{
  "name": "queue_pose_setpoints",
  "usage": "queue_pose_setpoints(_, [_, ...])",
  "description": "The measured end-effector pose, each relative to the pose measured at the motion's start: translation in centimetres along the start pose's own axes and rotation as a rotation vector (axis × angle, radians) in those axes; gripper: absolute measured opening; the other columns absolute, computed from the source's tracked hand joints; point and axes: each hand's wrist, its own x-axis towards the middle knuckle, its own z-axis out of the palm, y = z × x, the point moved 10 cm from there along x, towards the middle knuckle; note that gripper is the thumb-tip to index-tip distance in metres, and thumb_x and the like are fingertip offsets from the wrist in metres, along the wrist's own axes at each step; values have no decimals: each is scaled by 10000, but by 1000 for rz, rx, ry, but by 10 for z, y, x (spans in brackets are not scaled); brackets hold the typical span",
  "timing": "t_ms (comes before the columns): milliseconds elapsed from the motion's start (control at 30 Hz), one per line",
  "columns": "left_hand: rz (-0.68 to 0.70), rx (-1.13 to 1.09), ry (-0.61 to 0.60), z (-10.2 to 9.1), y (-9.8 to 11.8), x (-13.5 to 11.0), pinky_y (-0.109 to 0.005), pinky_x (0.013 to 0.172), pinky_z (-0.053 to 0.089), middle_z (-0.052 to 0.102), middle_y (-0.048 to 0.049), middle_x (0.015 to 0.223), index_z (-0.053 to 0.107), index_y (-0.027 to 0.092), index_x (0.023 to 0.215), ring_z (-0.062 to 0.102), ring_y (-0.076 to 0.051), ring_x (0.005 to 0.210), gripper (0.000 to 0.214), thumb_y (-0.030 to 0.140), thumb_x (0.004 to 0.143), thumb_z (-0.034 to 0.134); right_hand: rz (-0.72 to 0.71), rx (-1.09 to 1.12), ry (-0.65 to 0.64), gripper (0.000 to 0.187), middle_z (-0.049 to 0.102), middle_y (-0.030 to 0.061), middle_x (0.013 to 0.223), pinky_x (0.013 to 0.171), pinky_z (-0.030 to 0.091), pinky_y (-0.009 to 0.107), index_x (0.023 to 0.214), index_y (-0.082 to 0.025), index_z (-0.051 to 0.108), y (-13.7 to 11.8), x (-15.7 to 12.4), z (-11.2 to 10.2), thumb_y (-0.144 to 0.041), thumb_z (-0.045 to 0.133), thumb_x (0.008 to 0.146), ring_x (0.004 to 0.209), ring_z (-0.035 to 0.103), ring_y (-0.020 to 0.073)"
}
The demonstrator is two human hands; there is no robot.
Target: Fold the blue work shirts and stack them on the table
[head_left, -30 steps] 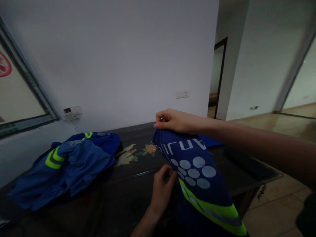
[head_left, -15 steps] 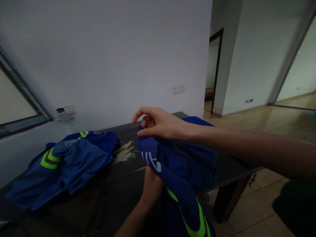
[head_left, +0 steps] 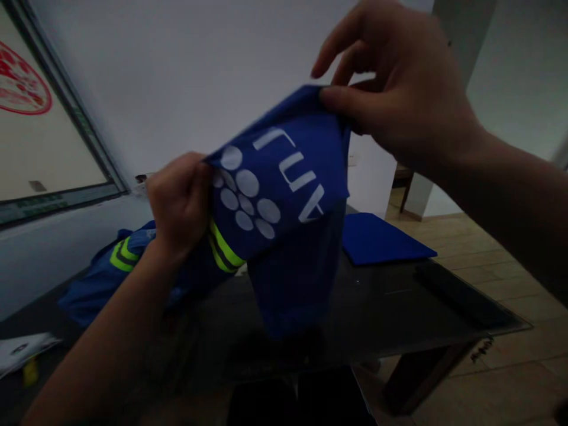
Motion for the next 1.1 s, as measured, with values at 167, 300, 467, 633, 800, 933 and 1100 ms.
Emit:
queue_pose_setpoints(167, [136,150,-611,52,-24,0,-232,652,390,505,7,633,584,127,738,525,-108,642,622,627,916,261,-2,-64,-653,92,628,-9,764,623,423,234,783,-184,612,24,-32,90,-95,601,767,697,558,129])
queue_pose_setpoints(300, [112,445,-520,29,-54,41,-309,777,369,442,25,648,633,12,845,558,-91,745,736,572,922,160,-4,-292,-381,261,611,5,812,668,404,250,1008,-205,639,34,8,63,-84,577,785,723,542,138])
queue_pose_setpoints(467, [0,391,-227,5,-57,45,-212,736,364,500,25,672,584,43,816,532,-68,732,586,436,992,186,-117,-310,-166,474,608,33,885,696,402,260,1269,-136,518,17,16,58,-83,537,798,772,557,161])
queue_pose_setpoints(633, [-30,256,-524,49,-63,0,-222,570,328,424,48,530,566,181,729,440,-108,524,386,419,969,381,24,-355,-427,220,663,21,816,718,420,274,1024,-182,665,55,-10,87,-138,574,829,751,592,164])
queue_pose_setpoints(800, [-61,144,-139,13,-41,35,-230,701,373,484,31,668,489,150,711,515,-105,707,428,387,1006,289,-86,-294,173,276,658,65,1022,726,445,253,1110,-143,648,21,20,7,-154,513,869,875,579,161])
queue_pose_setpoints(933, [-121,86,-454,73,-74,17,-253,707,413,556,2,664,529,153,688,557,-138,702,353,343,949,388,134,-310,-242,234,691,80,906,817,471,322,1013,-143,685,79,0,75,-118,540,829,868,617,197])
queue_pose_setpoints(1100, [-258,-149,-907,132,-124,-119,-321,858,490,688,-99,1078,639,176,1048,641,-241,985,337,414,817,578,389,-70,-765,310,727,101,933,767,536,405,1042,-214,709,154,-137,150,-271,661,742,832,678,276])
